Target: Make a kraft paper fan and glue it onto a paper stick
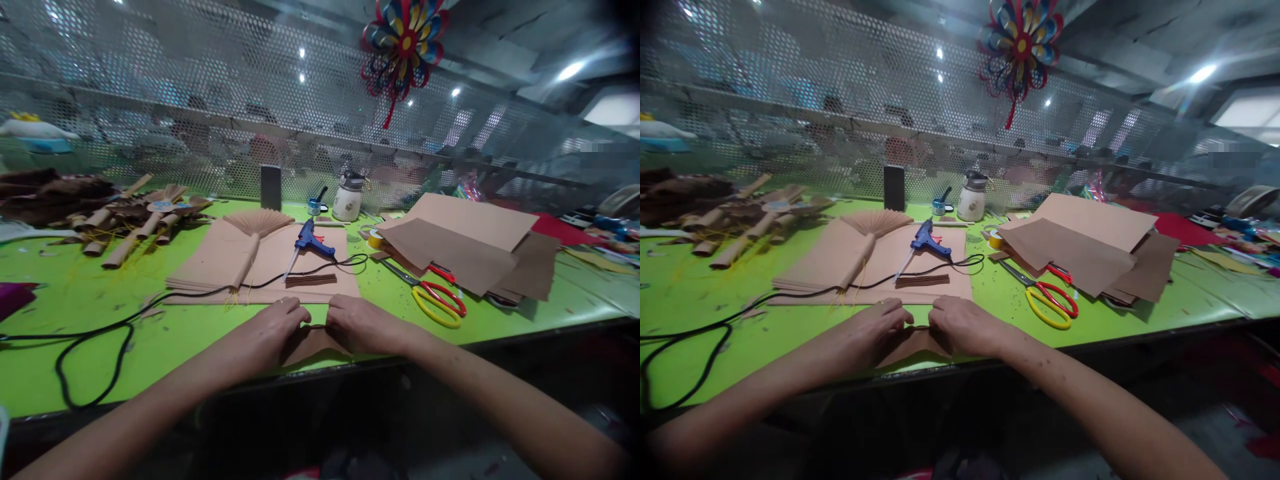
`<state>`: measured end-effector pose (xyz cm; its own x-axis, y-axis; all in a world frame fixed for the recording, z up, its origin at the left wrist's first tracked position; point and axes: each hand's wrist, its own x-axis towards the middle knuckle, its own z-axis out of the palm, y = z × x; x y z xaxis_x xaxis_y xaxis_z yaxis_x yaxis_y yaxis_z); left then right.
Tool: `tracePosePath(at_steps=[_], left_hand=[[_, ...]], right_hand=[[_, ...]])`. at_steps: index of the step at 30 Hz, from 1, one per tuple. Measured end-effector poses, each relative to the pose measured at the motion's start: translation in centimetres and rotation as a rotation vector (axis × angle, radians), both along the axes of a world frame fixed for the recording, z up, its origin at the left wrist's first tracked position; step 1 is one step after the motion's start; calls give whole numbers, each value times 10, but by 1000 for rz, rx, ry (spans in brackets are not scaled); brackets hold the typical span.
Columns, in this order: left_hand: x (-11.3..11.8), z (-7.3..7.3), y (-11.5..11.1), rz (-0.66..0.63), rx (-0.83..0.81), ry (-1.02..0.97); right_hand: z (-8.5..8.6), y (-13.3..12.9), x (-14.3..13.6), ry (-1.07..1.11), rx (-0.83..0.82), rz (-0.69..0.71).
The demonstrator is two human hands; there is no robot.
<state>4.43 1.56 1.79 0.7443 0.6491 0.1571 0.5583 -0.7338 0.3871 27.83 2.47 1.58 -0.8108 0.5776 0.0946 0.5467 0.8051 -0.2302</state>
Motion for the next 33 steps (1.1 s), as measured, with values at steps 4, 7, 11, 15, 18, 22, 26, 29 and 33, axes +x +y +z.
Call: tracePosePath(at_steps=[4, 7, 11, 15, 18, 22, 26, 29, 33], left_hand=[[-6, -6, 1, -4, 8, -28], [-7, -9, 3, -1, 13, -38], [-10, -8, 3, -6, 10, -54], [-15, -9, 2, -26, 9, -97], [-18, -9, 0, -48, 33, -67], [-17, -6, -5, -84, 118, 49], [-17, -8, -8, -139, 263, 133], [-17, -7, -7, -141, 266, 119], [-7, 4, -1, -9, 57, 15]], right_hand=[[-4, -1, 8, -5, 4, -55], [-6, -2, 11, -4, 1, -67], [-5, -2, 11, 8, -12, -48], [-3, -3, 12, 15, -34, -25], [-1, -6, 13, 14, -12, -13], [0, -12, 14, -58, 122, 32], [0, -17, 17, -190, 306, 76], [-2, -20, 17, -228, 384, 109], [-7, -24, 13, -244, 451, 93]])
